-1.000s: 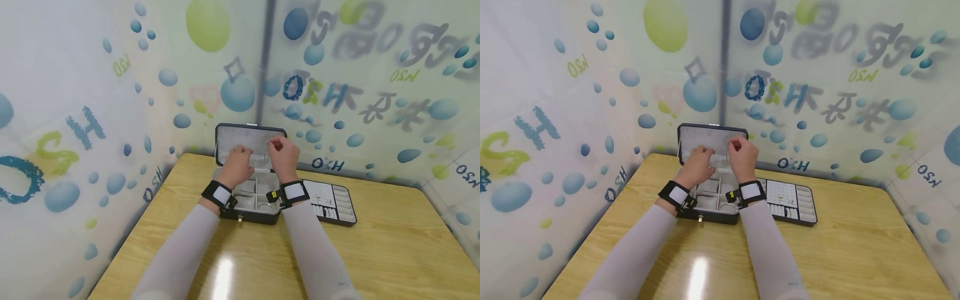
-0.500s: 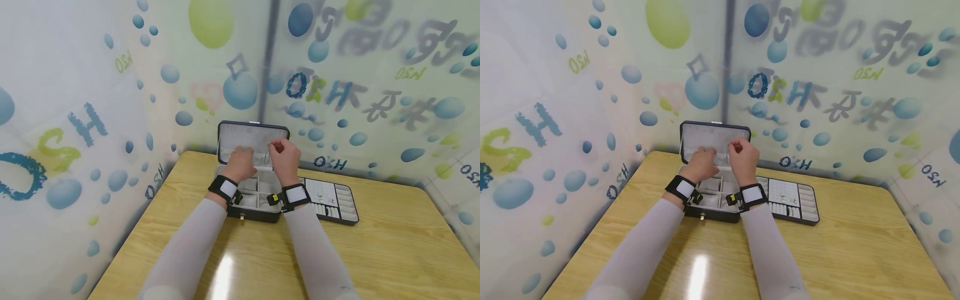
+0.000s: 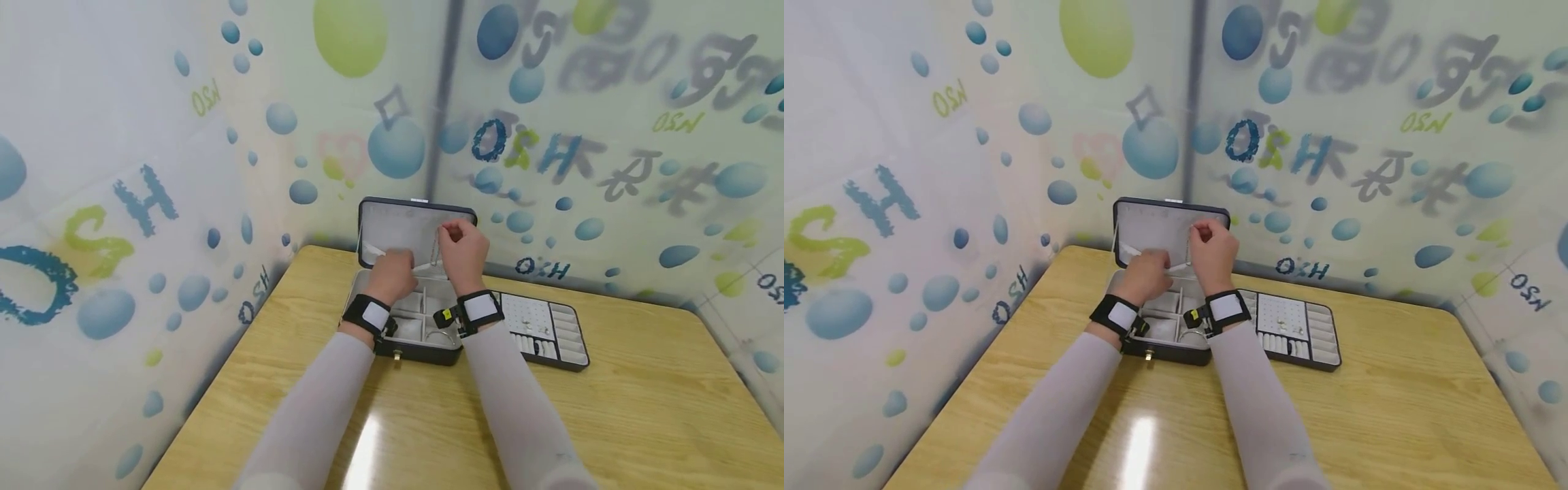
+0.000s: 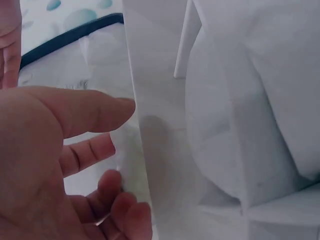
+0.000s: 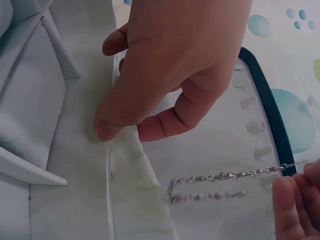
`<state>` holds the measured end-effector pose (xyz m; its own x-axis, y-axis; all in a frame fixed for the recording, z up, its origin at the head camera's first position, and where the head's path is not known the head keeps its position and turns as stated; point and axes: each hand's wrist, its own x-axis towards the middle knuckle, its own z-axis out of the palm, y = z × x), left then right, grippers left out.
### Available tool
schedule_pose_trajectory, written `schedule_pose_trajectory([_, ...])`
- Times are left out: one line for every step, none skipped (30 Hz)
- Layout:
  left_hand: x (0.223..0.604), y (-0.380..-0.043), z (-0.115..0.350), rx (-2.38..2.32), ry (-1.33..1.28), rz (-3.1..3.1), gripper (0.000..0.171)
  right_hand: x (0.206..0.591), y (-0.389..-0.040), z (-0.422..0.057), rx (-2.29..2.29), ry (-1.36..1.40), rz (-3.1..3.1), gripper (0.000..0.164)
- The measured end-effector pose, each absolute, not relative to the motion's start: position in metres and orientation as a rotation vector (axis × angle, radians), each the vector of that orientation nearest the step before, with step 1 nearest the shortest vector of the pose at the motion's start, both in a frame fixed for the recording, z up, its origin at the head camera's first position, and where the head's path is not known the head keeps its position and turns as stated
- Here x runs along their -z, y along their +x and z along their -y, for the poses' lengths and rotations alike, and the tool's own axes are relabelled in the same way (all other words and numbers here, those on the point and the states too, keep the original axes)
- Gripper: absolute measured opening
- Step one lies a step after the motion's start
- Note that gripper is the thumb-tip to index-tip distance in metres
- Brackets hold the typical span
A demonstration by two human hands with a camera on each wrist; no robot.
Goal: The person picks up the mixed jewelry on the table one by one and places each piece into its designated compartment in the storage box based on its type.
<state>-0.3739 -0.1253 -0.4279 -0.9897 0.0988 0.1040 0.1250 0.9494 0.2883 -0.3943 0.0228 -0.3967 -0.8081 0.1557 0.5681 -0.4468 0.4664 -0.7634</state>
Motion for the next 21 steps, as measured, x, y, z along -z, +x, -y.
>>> schedule_pose_trajectory([0.428, -0.373, 0.126, 0.48, -0.159, 3.017, 0.015, 0.397, -0.397, -0.021, -1.351, 0.232, 2.131, 0.012])
schedule_pose_trajectory([0.428, -0.372, 0.126, 0.501, -0.148, 3.019, 0.015, 0.396, -0.399, -0.02, -1.357, 0.225, 2.121, 0.013])
schedule_pose_trajectory([0.429, -0.372, 0.125, 0.52, -0.14, 3.024, 0.014, 0.397, -0.4, -0.019, -1.358, 0.216, 2.117, 0.014])
schedule_pose_trajectory([0.43, -0.371, 0.125, 0.534, -0.138, 3.032, 0.013, 0.397, -0.402, -0.018, -1.354, 0.205, 2.118, 0.014])
schedule_pose_trajectory([0.431, -0.371, 0.124, 0.535, -0.144, 3.037, 0.013, 0.397, -0.404, -0.017, -1.345, 0.195, 2.12, 0.015])
schedule_pose_trajectory([0.432, -0.371, 0.123, 0.538, -0.149, 3.042, 0.012, 0.398, -0.406, -0.016, -1.337, 0.187, 2.124, 0.015])
schedule_pose_trajectory([0.433, -0.371, 0.123, 0.538, -0.155, 3.044, 0.012, 0.398, -0.407, -0.015, -1.332, 0.182, 2.125, 0.015])
schedule_pose_trajectory([0.434, -0.371, 0.122, 0.533, -0.161, 3.045, 0.012, 0.398, -0.409, -0.014, -1.317, 0.178, 2.128, 0.015])
schedule_pose_trajectory([0.434, -0.371, 0.122, 0.524, -0.165, 3.044, 0.011, 0.398, -0.411, -0.013, -1.299, 0.173, 2.133, 0.016])
schedule_pose_trajectory([0.435, -0.372, 0.122, 0.518, -0.168, 3.039, 0.011, 0.398, -0.412, -0.011, -1.287, 0.172, 2.13, 0.016])
schedule_pose_trajectory([0.435, -0.372, 0.123, 0.514, -0.163, 3.034, 0.01, 0.398, -0.413, -0.01, -1.277, 0.174, 2.127, 0.017])
schedule_pose_trajectory([0.435, -0.372, 0.124, 0.509, -0.156, 3.029, 0.01, 0.397, -0.415, -0.009, -1.266, 0.175, 2.124, 0.018])
schedule_pose_trajectory([0.435, -0.372, 0.125, 0.505, -0.15, 3.026, 0.009, 0.397, -0.416, -0.007, -1.259, 0.178, 2.119, 0.019])
schedule_pose_trajectory([0.436, -0.373, 0.126, 0.504, -0.144, 3.027, 0.009, 0.397, -0.417, -0.005, -1.253, 0.181, 2.114, 0.019])
schedule_pose_trajectory([0.436, -0.372, 0.128, 0.508, -0.142, 3.026, 0.009, 0.397, -0.418, -0.004, -1.253, 0.185, 2.107, 0.019])
schedule_pose_trajectory([0.436, -0.373, 0.128, 0.517, -0.143, 3.026, 0.009, 0.397, -0.419, -0.003, -1.252, 0.188, 2.103, 0.019])
schedule_pose_trajectory([0.436, -0.373, 0.129, 0.526, -0.145, 3.026, 0.01, 0.397, -0.42, -0.003, -1.25, 0.191, 2.101, 0.019])
schedule_pose_trajectory([0.435, -0.372, 0.13, 0.542, -0.147, 3.024, 0.01, 0.397, -0.42, -0.002, -1.239, 0.194, 2.105, 0.019])
schedule_pose_trajectory([0.436, -0.373, 0.13, 0.558, -0.149, 3.022, 0.01, 0.397, -0.421, -0.002, -1.23, 0.199, 2.112, 0.019])
schedule_pose_trajectory([0.436, -0.372, 0.131, 0.571, -0.153, 3.018, 0.01, 0.398, -0.422, -0.002, -1.218, 0.207, 2.119, 0.019])
schedule_pose_trajectory([0.435, -0.372, 0.132, 0.585, -0.16, 3.011, 0.01, 0.399, -0.422, -0.001, -1.204, 0.216, 2.125, 0.018])
